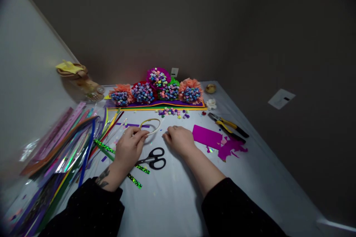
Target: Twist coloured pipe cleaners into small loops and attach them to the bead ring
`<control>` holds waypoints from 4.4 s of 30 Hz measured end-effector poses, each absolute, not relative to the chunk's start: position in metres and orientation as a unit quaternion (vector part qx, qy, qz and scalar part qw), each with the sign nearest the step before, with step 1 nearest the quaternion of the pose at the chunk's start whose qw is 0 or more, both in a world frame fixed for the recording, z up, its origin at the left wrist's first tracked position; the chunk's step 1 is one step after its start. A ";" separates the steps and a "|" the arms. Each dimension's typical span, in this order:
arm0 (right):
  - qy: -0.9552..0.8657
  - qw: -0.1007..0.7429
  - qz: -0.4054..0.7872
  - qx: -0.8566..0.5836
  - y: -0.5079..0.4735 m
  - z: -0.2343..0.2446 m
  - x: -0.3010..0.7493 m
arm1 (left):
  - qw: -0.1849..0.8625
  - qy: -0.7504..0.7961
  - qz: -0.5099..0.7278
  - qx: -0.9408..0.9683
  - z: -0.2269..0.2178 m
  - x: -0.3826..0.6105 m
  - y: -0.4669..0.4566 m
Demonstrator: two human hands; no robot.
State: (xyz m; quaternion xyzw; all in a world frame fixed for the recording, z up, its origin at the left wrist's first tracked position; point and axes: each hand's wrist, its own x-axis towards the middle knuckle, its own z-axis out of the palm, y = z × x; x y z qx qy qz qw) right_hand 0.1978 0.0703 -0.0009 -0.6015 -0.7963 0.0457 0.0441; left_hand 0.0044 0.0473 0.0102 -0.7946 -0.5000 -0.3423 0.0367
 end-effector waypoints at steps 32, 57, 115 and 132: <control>-0.775 0.037 0.038 -0.629 0.060 -0.002 0.188 | 0.031 -0.513 -0.318 -0.796 -0.002 0.023 0.058; -0.640 0.344 0.214 -0.653 0.105 -0.002 0.200 | -0.087 -0.544 -0.261 -0.792 -0.014 0.031 0.066; -0.693 0.301 0.258 -0.602 0.104 -0.010 0.203 | -0.182 -0.570 -0.386 -0.702 -0.018 0.020 0.076; -0.736 0.394 0.156 -0.528 0.084 -0.038 0.208 | -0.190 -0.523 -0.615 -0.558 0.036 0.011 0.049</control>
